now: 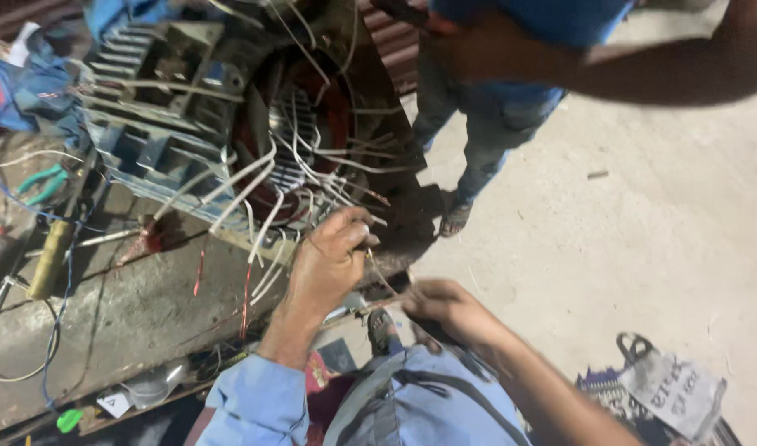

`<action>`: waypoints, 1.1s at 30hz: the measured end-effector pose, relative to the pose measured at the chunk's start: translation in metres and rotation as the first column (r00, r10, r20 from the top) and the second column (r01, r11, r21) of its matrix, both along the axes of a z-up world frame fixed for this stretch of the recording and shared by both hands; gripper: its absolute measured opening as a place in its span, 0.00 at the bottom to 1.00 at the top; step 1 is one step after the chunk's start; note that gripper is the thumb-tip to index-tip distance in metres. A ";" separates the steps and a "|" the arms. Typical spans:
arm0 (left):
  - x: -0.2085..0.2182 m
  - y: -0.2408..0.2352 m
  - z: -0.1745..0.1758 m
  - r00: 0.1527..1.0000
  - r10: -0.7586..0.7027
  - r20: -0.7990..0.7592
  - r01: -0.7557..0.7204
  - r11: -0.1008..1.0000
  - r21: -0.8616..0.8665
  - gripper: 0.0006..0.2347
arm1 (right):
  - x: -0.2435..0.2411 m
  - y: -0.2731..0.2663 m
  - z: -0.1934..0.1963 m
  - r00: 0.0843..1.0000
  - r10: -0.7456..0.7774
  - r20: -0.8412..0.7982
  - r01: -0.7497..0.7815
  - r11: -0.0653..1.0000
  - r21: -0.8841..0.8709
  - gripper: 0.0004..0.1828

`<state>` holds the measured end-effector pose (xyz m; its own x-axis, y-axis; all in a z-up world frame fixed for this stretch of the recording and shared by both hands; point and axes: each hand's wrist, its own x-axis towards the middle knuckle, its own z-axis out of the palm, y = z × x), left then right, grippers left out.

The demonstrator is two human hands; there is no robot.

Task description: The person uses a hammer to tap and adjust wires on an electric motor stator while another person assists by holding and arranging the wires. The work is performed on a cluttered workbench in a workshop setting.

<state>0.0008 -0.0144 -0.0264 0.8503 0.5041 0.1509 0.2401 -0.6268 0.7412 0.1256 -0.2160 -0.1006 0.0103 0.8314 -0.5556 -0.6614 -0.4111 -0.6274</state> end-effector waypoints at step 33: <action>0.013 -0.026 0.015 0.956 0.201 -0.213 -0.108 0.919 0.380 0.16 | 0.079 0.048 0.012 0.529 0.077 0.845 -0.371 0.917 0.149 0.14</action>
<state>0.0135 -0.0406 -0.0113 0.7996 0.5825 0.1461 0.4991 -0.7798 0.3779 0.2045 -0.1684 -0.0888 0.1216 0.9808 -0.1528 0.2817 -0.1817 -0.9422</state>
